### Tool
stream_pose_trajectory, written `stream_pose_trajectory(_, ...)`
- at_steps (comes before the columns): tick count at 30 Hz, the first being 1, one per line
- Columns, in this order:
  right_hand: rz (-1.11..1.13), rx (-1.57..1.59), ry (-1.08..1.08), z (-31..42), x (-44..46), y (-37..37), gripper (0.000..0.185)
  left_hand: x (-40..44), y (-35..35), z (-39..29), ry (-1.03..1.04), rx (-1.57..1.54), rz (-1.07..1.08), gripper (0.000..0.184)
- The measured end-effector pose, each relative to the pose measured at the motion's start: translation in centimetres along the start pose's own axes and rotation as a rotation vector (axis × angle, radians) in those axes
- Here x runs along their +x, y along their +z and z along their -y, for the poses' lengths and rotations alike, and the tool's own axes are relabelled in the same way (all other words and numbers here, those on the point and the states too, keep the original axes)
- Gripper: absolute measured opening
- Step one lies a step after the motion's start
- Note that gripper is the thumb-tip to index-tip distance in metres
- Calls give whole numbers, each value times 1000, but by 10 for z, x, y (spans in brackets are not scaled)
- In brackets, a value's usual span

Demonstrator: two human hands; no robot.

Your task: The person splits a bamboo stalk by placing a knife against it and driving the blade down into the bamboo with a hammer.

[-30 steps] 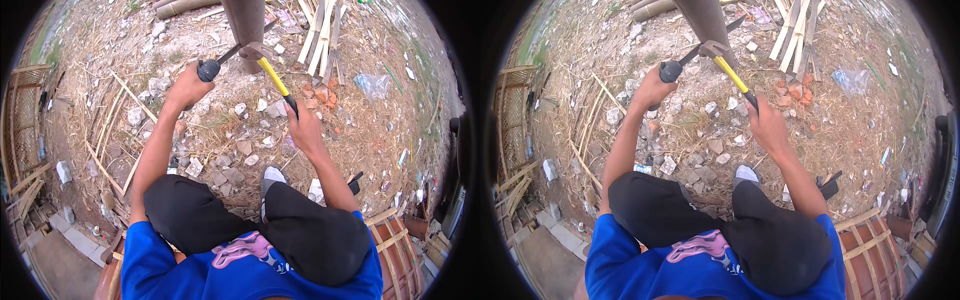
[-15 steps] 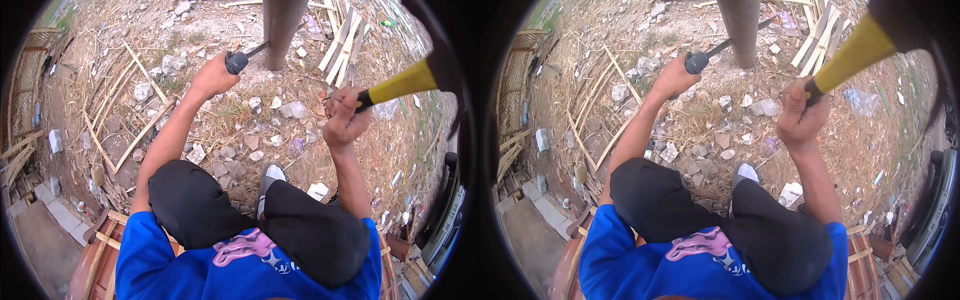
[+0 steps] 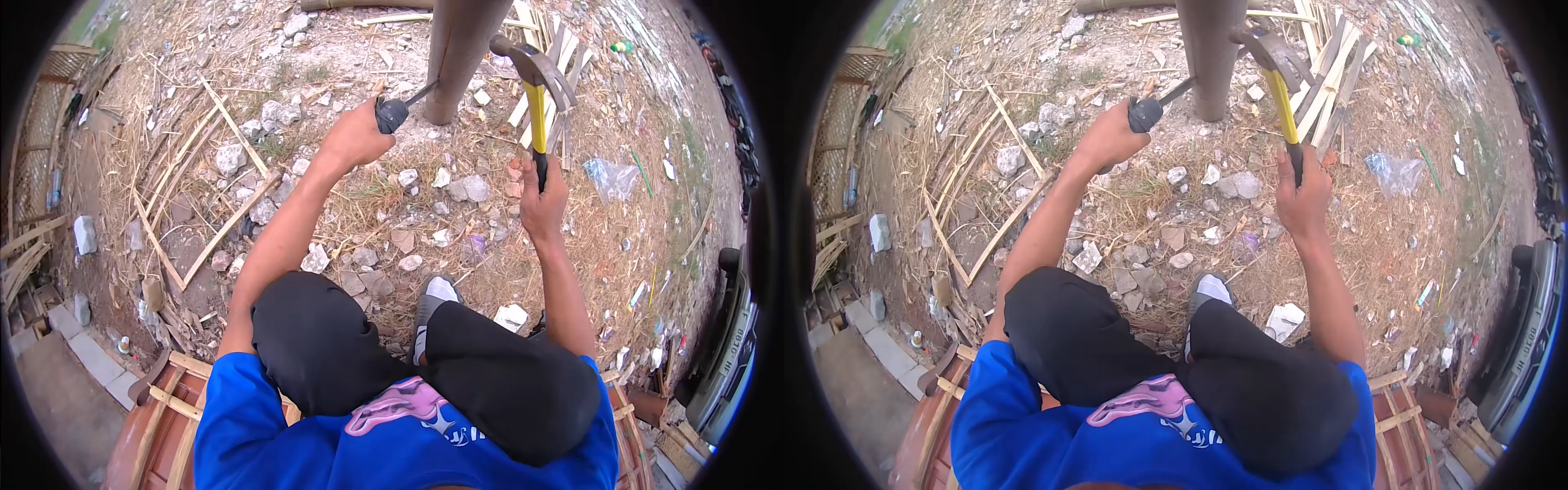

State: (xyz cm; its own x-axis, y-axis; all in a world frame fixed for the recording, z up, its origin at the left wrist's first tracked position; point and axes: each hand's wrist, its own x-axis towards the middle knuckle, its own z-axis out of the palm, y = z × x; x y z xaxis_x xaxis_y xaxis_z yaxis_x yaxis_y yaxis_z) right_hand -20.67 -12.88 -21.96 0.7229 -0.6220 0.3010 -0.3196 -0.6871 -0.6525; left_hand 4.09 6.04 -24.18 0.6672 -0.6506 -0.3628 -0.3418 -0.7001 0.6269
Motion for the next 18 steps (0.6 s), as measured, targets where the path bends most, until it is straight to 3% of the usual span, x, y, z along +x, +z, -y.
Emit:
stream_pose_trajectory(3,-18,-77,-97,-8,-4,-3,28,8,-22,-14,81,96,9,55)
stream_pose_trajectory(7,16,71,61,9,-7,-9,29,-6,-61,-33,82,241,24,56)
stream_pose_trajectory(8,5,91,55,13,-6,-9,30,-13,-77,-45,4,279,127,56)
stream_pose_trajectory(12,-2,179,77,26,-7,-10,30,-21,-116,-53,50,479,153,51)
stream_pose_trajectory(18,61,157,126,43,-13,2,34,-21,-115,-63,71,659,233,46)
